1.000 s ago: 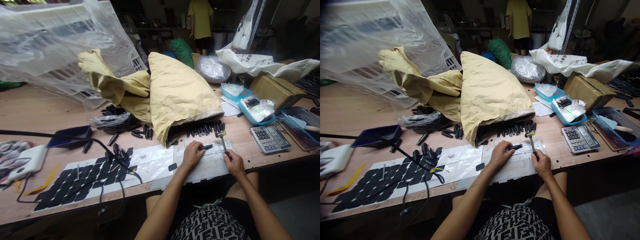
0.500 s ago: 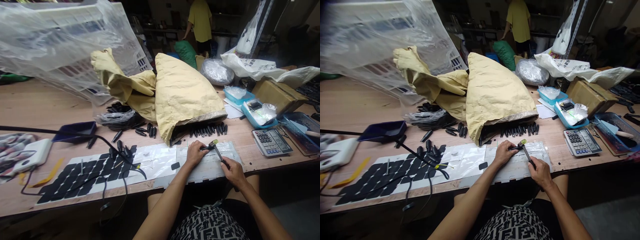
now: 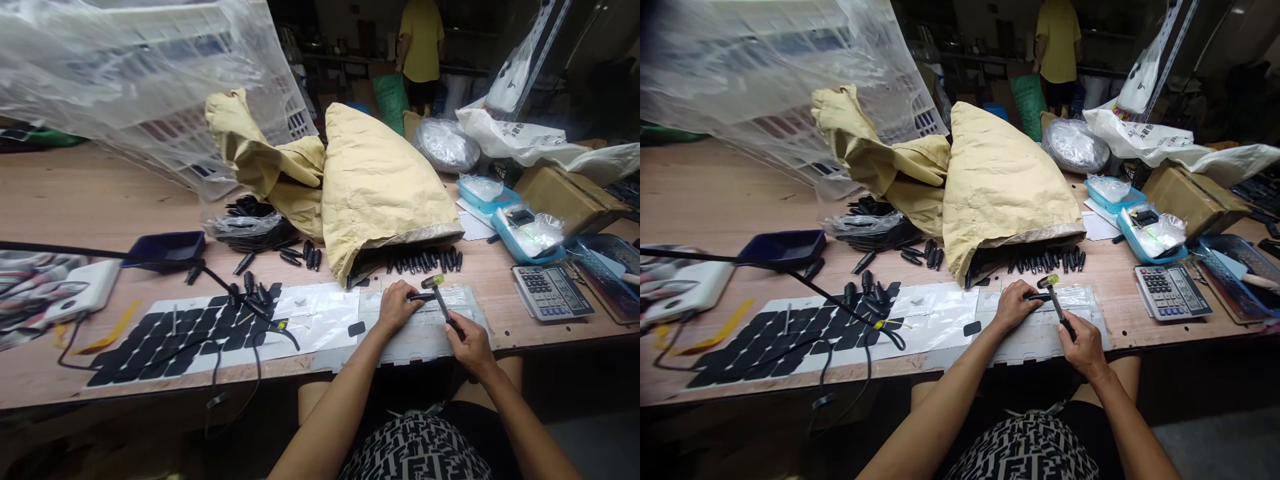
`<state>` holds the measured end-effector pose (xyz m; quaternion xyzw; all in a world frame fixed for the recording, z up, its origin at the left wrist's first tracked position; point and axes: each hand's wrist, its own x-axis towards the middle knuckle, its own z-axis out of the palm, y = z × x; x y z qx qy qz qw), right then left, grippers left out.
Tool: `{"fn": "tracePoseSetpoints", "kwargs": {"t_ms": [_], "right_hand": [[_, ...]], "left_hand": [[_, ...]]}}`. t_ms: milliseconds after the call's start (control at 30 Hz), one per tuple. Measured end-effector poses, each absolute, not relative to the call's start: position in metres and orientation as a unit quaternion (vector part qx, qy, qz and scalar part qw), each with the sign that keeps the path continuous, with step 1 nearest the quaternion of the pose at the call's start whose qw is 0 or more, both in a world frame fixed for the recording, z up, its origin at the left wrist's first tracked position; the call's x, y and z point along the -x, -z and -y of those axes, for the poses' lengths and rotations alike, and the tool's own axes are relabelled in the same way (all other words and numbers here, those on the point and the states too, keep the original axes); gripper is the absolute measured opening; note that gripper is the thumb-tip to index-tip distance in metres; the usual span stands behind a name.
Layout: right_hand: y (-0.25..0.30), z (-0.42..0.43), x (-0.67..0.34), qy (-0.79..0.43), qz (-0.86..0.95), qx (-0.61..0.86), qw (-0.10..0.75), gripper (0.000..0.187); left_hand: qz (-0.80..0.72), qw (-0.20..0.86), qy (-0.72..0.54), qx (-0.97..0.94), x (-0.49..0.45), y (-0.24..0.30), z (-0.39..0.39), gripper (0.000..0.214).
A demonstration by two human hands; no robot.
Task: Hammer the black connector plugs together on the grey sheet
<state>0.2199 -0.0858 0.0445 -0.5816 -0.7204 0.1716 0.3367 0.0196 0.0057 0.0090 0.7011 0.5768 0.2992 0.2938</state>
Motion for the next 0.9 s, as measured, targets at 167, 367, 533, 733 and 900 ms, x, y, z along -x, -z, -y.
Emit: {"fn": "tracePoseSetpoints", "kwargs": {"t_ms": [167,367,533,733,900], "right_hand": [[-0.032,0.083,-0.222,-0.221,0.696,0.601,0.325,0.031],[-0.018,0.076,-0.234,-0.317,0.591,0.609,0.424,0.039],[-0.016,0.077,-0.236,-0.35,0.597,0.59,0.416,0.038],[-0.019,0.078,-0.232,-0.302,0.626,0.609,0.381,0.033],[-0.022,0.078,-0.228,-0.267,0.652,0.61,0.361,0.031]], "left_hand": [[-0.581,0.296,-0.297,-0.697,-0.02,-0.009,-0.005,0.015],[-0.565,0.296,-0.315,-0.703,-0.017,-0.012,-0.005,0.012],[-0.464,0.411,-0.347,-0.704,-0.008,-0.03,0.059,0.021],[-0.374,0.571,-0.147,-0.716,-0.008,0.002,0.147,0.031],[-0.526,0.561,-0.033,-0.639,-0.013,0.072,0.14,0.041]]}}
